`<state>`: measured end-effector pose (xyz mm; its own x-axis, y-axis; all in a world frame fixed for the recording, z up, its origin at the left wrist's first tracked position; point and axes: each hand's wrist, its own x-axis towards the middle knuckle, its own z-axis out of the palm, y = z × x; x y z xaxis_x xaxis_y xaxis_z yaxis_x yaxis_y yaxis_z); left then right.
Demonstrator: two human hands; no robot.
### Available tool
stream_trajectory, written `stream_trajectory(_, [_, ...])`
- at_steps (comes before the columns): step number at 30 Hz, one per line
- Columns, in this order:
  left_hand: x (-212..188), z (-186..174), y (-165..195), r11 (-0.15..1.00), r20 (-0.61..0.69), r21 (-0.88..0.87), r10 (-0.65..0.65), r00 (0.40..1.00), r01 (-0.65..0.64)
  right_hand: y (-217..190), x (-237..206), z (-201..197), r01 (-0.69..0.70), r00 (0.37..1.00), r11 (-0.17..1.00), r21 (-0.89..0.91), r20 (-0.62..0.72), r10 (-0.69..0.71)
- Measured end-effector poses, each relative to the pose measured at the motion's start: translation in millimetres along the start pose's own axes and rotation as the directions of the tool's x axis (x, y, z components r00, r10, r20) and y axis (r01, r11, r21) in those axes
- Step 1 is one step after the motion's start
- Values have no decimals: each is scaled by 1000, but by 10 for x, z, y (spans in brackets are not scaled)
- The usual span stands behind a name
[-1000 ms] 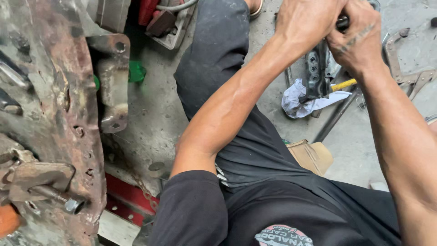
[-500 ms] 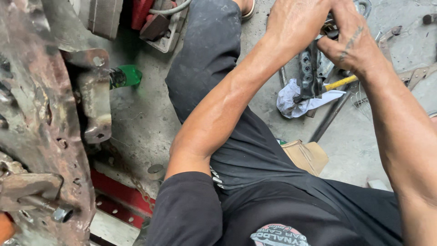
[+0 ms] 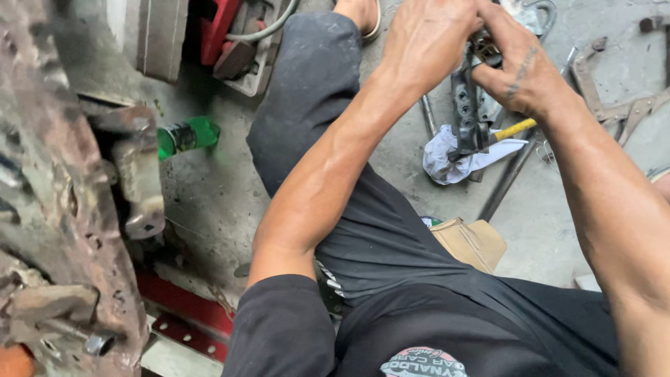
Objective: The person sits on the floor and uses a hammer and pliers to repeatedly strike and adjust a metal part. They wipe the part with a cloth, inspect it, and then use a welding torch to heat a small metal wire.
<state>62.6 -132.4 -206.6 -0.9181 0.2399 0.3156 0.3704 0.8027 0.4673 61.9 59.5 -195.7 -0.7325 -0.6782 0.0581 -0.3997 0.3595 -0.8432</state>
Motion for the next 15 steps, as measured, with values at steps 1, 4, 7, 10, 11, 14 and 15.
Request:
stream_trajectory(1, [0,-25,-2,1000,10,-9,6,1000,-6,-6,3,-15,-38,999,999,1,18,38])
stream_trajectory(4, [6,-96,-17,999,124,-17,51,991,-49,-2,12,-34,-69,997,997,43,41,67])
stream_trajectory(7, [5,-177,-15,993,118,23,114,987,-117,34,17,-12,-24,1000,999,36,-7,24])
stream_trajectory(10, [29,-268,19,989,155,55,127,980,-137,84,34,29,143,981,989,-38,-128,-147])
stream_trajectory(11, [46,-300,34,989,183,59,124,975,-137,102,43,43,102,986,995,-20,-127,-104])
stream_trajectory(14, [104,-393,85,993,233,33,103,967,-114,149,109,116,27,985,999,-22,-168,-30])
stream_trajectory(15, [124,-423,100,996,228,-2,92,969,-94,165,147,148,31,976,998,-61,-213,-44])
